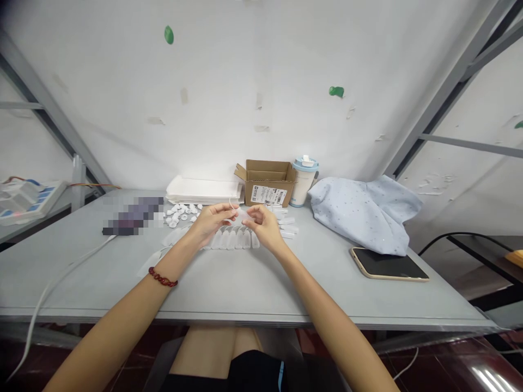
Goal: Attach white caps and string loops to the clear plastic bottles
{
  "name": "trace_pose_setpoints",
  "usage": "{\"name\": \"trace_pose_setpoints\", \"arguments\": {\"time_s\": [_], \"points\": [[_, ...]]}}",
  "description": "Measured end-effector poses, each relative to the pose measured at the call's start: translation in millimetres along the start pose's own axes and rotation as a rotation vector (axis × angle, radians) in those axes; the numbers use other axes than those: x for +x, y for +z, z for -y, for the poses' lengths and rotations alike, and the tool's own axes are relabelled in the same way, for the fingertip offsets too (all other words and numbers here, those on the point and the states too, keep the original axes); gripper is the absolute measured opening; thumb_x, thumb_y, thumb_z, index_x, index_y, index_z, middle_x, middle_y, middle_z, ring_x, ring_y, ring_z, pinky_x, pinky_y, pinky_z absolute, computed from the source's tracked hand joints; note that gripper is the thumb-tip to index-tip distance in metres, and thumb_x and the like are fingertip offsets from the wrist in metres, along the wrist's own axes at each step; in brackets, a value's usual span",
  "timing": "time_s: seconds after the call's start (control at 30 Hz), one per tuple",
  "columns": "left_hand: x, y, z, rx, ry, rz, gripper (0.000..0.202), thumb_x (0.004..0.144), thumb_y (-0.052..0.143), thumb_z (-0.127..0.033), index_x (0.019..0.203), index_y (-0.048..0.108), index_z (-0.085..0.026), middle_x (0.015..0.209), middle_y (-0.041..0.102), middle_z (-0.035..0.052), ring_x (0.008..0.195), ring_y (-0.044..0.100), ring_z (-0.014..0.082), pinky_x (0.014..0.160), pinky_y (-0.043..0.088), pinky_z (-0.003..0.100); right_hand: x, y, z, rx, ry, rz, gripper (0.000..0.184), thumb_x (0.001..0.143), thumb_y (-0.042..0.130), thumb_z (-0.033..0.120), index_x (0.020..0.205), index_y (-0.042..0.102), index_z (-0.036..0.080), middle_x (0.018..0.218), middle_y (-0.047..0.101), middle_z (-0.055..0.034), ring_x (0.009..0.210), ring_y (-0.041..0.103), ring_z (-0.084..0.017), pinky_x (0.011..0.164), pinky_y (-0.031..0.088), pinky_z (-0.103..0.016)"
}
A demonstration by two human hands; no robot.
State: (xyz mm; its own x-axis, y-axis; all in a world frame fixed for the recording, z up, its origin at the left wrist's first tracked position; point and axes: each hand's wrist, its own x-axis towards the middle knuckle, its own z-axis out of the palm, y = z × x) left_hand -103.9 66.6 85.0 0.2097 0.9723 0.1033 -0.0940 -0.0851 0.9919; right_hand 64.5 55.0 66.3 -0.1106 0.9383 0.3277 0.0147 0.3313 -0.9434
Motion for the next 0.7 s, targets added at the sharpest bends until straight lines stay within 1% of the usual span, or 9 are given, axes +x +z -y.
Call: {"name": "trace_pose_setpoints", "arguments": {"time_s": [0.13,0.23,0.43,0.63,0.7], "points": [[-0.7,0.2,-1.2,0.000,-0.017,0.022,0.030,0.063,0.072,-0.032,0.088,0.069,-0.017,0.074,0.063,0.0025,0.069,0.056,0.0129,0.065,0.042,0.026,-0.6,1.0,1.3,0.009,0.014,0.004,0.030,0.063,0.072,0.031,0.084,0.053,0.020,0.080,0.064,-0.0004,0.075,0.061,-0.015,0.076,0.050,-0.035],[-0.9,0.7,-1.3,0.004,-0.020,0.030,0.030,0.063,0.073,-0.033,0.088,0.069,-0.018,0.075,0.064,0.0027,0.069,0.056,0.0132,0.064,0.042,0.026,-1.0,1.8,2.2,0.018,0.028,0.008,0.030,0.063,0.072,0.030,0.084,0.053,0.021,0.079,0.064,0.0000,0.074,0.062,-0.015,0.074,0.050,-0.035],[-0.3,1.4,-0.8,-0.010,-0.012,0.014,0.032,0.068,0.068,-0.044,0.084,0.070,-0.016,0.075,0.063,0.0044,0.068,0.056,0.0128,0.061,0.041,0.025,-1.6,2.5,3.4,0.014,0.024,-0.003,0.030,0.062,0.072,0.031,0.084,0.053,0.021,0.077,0.065,0.0011,0.071,0.062,-0.015,0.072,0.051,-0.034],[1.3,-0.9,3.1,-0.006,-0.007,0.013,0.028,0.066,0.071,-0.040,0.083,0.071,-0.017,0.076,0.064,0.0034,0.068,0.055,0.0121,0.060,0.041,0.024,-3.1,2.8,7.0,0.029,0.058,0.009,0.029,0.063,0.071,0.025,0.086,0.053,0.021,0.077,0.065,0.0013,0.070,0.063,-0.015,0.073,0.050,-0.033],[1.4,-1.2,3.6,-0.002,-0.004,0.008,0.027,0.066,0.071,-0.039,0.082,0.071,-0.017,0.079,0.064,0.0042,0.069,0.055,0.0123,0.060,0.041,0.024,-3.5,3.0,8.2,0.038,0.061,0.016,0.030,0.063,0.071,0.025,0.086,0.053,0.021,0.077,0.066,0.0012,0.070,0.063,-0.015,0.073,0.050,-0.034]]}}
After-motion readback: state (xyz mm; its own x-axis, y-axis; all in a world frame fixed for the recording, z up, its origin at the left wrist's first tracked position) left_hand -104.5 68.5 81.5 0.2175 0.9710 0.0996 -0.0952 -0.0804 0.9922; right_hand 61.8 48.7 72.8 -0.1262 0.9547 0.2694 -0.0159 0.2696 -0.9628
